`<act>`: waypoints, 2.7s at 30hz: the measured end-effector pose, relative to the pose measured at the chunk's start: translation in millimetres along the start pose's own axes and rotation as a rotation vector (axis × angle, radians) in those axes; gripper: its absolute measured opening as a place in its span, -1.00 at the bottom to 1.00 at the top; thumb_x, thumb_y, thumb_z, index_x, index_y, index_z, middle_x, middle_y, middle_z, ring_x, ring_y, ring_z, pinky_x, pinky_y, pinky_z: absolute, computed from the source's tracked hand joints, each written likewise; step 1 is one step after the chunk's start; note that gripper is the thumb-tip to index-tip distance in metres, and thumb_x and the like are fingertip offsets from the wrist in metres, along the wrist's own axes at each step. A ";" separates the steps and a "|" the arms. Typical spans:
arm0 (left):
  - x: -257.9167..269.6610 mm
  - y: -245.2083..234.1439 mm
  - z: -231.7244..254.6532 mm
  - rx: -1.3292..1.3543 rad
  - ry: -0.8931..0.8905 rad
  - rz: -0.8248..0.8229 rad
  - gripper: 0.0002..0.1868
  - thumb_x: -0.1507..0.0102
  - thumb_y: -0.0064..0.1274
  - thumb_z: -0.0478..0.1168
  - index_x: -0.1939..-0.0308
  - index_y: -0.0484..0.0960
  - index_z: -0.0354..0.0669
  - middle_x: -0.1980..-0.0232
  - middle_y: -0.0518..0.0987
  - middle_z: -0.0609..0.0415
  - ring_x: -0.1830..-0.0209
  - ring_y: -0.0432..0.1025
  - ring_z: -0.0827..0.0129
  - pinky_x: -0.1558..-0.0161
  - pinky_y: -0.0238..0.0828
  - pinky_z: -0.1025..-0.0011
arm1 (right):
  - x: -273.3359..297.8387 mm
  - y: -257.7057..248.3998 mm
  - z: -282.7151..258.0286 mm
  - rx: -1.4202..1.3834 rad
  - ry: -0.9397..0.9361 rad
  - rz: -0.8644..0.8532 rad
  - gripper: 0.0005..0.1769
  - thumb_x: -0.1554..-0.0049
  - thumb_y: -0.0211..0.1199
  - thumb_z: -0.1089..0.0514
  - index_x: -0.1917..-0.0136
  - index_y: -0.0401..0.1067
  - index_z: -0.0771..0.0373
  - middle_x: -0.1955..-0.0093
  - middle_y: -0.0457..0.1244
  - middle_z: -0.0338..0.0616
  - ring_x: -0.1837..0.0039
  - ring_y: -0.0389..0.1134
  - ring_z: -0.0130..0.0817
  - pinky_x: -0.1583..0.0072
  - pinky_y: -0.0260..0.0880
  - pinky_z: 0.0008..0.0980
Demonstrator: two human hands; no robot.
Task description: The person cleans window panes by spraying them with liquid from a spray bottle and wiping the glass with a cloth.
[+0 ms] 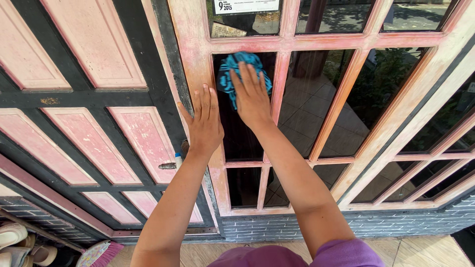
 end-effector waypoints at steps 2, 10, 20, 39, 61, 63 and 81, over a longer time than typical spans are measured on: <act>1.0 -1.3 1.2 0.044 -0.001 -0.043 -0.23 -0.28 -0.12 -0.35 -0.60 0.10 -0.31 -0.67 0.07 -0.16 -0.68 -0.08 -0.02 -0.48 -0.59 -0.38 | 8.2 -8.0 8.0 -0.063 0.063 0.045 -0.32 -0.28 0.13 0.29 -0.64 0.13 0.16 -0.73 -0.14 0.05 -0.73 -0.14 0.04 -0.66 -0.12 0.05; 19.7 -9.9 -21.5 0.033 -0.001 -0.041 -0.23 -0.27 -0.12 -0.38 -0.60 0.11 -0.27 -0.67 0.07 -0.09 -0.70 -0.10 0.06 -0.51 -0.61 -0.36 | -13.4 22.0 -41.6 -0.252 0.244 0.323 -0.21 -0.25 0.25 0.12 -0.63 -0.01 0.32 -0.68 -0.35 0.28 -0.68 -0.36 0.29 -0.57 -0.33 0.28; 10.9 -14.4 -15.2 0.088 0.036 -0.088 -0.18 -0.25 -0.13 -0.43 -0.61 0.05 -0.30 -0.68 0.04 -0.09 -0.70 -0.13 0.01 -0.51 -0.60 -0.37 | -1.3 0.1 -12.0 -0.110 0.098 0.056 -0.20 -0.17 0.09 0.41 -0.65 0.04 0.24 -0.72 -0.26 0.15 -0.73 -0.22 0.16 -0.66 -0.15 0.11; 101.8 -3.4 -29.8 0.056 0.089 -0.290 -0.11 -0.11 -0.06 -0.43 -0.56 0.12 -0.26 -0.65 0.05 -0.05 -0.66 -0.08 0.07 -0.51 -0.38 -0.33 | 235.4 132.6 -10.4 0.006 0.131 -0.294 -0.29 -0.13 0.08 0.37 -0.56 0.15 0.27 -0.61 -0.09 0.20 -0.62 -0.09 0.18 -0.55 -0.06 0.11; 112.1 -13.1 -39.0 0.010 0.098 -0.323 -0.10 -0.11 -0.03 -0.38 -0.56 0.08 -0.25 -0.64 0.04 -0.05 -0.65 -0.09 0.05 -0.50 -0.36 -0.33 | 239.3 132.4 -11.9 0.000 0.078 -0.205 -0.31 -0.14 0.07 0.34 -0.55 0.20 0.19 -0.59 0.00 0.13 -0.60 0.04 0.06 -0.50 -0.09 0.32; 109.0 -14.1 -37.5 0.027 0.087 -0.292 -0.11 -0.11 -0.03 -0.38 -0.55 0.09 -0.27 -0.63 0.05 -0.07 -0.64 -0.09 0.04 -0.49 -0.36 -0.36 | 216.8 115.8 -5.4 0.017 0.111 -0.195 -0.31 -0.14 0.05 0.35 -0.55 0.19 0.23 -0.60 -0.02 0.21 -0.61 0.02 0.13 -0.46 -0.12 0.39; 44.6 -0.1 5.5 0.143 0.075 -0.205 -0.07 -0.14 -0.03 -0.45 -0.61 0.02 -0.25 -0.67 0.00 -0.10 -0.68 -0.12 0.01 -0.54 -0.44 -0.30 | -2.8 -0.7 2.1 0.100 0.254 0.050 -0.20 -0.23 0.00 0.49 -0.70 -0.04 0.31 -0.73 -0.35 0.24 -0.75 -0.37 0.12 -0.58 -0.59 0.44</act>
Point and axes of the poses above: each hand's wrist, its own x-axis away from the middle knuckle, its own y-axis out of the palm, z = x × y, the point moved 2 cm from there along -x, towards the middle knuckle
